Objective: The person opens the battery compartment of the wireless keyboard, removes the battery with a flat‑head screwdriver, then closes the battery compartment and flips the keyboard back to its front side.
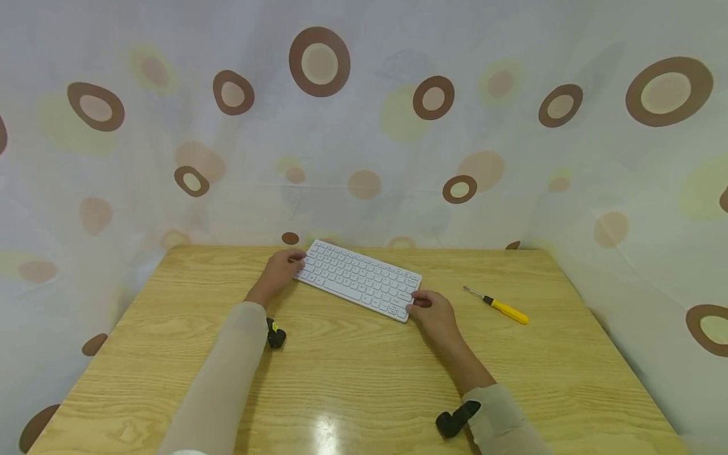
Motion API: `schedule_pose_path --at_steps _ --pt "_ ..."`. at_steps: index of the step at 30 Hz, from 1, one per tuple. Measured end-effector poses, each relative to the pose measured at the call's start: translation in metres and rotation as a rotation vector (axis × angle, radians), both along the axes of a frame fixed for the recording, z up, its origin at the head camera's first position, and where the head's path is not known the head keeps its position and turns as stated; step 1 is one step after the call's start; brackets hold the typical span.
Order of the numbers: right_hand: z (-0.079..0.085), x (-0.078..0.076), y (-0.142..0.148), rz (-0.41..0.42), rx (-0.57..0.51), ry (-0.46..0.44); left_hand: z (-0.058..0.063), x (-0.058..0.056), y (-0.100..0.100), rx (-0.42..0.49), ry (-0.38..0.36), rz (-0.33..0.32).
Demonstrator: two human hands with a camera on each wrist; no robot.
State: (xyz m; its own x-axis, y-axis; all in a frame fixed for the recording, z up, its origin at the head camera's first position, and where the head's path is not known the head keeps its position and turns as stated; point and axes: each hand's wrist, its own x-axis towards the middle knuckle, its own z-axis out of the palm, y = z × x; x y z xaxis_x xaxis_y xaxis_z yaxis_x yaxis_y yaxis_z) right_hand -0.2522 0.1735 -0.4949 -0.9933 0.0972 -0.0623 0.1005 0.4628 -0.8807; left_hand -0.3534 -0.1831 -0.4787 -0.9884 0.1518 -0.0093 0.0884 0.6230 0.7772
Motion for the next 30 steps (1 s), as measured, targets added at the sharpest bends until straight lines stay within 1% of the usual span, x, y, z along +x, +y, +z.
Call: schedule_pose_path --at_steps 5,8,12,14,18,22,30 --pt "0.001 0.002 -0.002 -0.001 -0.003 0.003 0.001 -0.001 0.001 -0.012 0.011 0.002" --pt "0.002 0.003 -0.003 -0.004 -0.009 0.004 0.001 -0.001 0.002 -0.005 -0.003 0.012" --pt "0.002 0.003 -0.003 -0.005 -0.012 0.004 0.000 0.000 0.001 0.003 -0.019 0.025" --pt "0.002 0.003 -0.003 -0.002 -0.010 0.003 0.000 0.003 0.000 -0.002 -0.014 0.023" --pt "0.004 0.003 -0.002 0.008 -0.001 -0.008 0.000 0.010 -0.003 -0.017 -0.014 0.021" --pt "0.006 0.003 -0.001 0.017 0.020 -0.016 0.001 0.018 -0.004 -0.026 -0.028 0.022" --pt "0.011 0.005 0.007 0.048 0.128 0.012 0.004 0.039 -0.001 -0.045 -0.033 0.029"
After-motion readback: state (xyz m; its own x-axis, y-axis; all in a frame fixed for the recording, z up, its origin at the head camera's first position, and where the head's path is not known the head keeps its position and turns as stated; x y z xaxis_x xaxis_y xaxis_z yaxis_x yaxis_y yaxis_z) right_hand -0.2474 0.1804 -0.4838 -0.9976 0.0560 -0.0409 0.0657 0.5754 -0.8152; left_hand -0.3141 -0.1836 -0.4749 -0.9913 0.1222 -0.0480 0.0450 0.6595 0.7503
